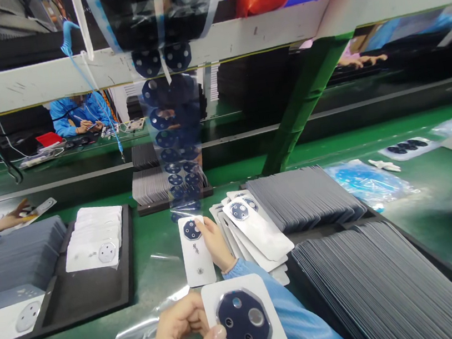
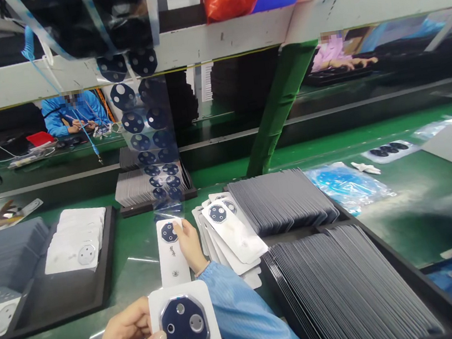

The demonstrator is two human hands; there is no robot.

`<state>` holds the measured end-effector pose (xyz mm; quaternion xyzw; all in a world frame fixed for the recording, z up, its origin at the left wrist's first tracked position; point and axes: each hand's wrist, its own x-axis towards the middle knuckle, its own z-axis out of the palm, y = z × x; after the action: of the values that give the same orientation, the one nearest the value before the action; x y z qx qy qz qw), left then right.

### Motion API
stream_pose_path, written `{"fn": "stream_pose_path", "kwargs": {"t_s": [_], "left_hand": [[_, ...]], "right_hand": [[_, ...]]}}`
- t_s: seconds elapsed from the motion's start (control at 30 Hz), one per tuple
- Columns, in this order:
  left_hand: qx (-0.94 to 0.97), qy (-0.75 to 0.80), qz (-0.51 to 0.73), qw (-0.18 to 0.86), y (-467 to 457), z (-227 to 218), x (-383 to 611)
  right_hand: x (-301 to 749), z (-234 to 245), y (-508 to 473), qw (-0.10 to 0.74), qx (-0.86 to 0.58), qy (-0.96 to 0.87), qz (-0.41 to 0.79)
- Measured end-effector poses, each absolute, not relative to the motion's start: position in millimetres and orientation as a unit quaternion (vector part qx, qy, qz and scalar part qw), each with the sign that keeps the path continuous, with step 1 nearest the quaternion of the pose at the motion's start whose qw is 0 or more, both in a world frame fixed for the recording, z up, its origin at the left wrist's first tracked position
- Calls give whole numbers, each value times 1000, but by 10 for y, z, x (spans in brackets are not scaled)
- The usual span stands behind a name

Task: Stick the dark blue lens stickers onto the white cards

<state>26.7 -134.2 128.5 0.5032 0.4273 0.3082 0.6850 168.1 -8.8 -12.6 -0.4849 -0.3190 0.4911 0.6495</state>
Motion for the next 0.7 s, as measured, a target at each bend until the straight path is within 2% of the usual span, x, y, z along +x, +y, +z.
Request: {"fn": "stream_pose_path", "kwargs": {"t_s": [0.7], "left_hand": [[502,425,304,690,-1339,1275,264]], "right_hand": [[1681,-142,-87,651,-479,-319,495]]}}
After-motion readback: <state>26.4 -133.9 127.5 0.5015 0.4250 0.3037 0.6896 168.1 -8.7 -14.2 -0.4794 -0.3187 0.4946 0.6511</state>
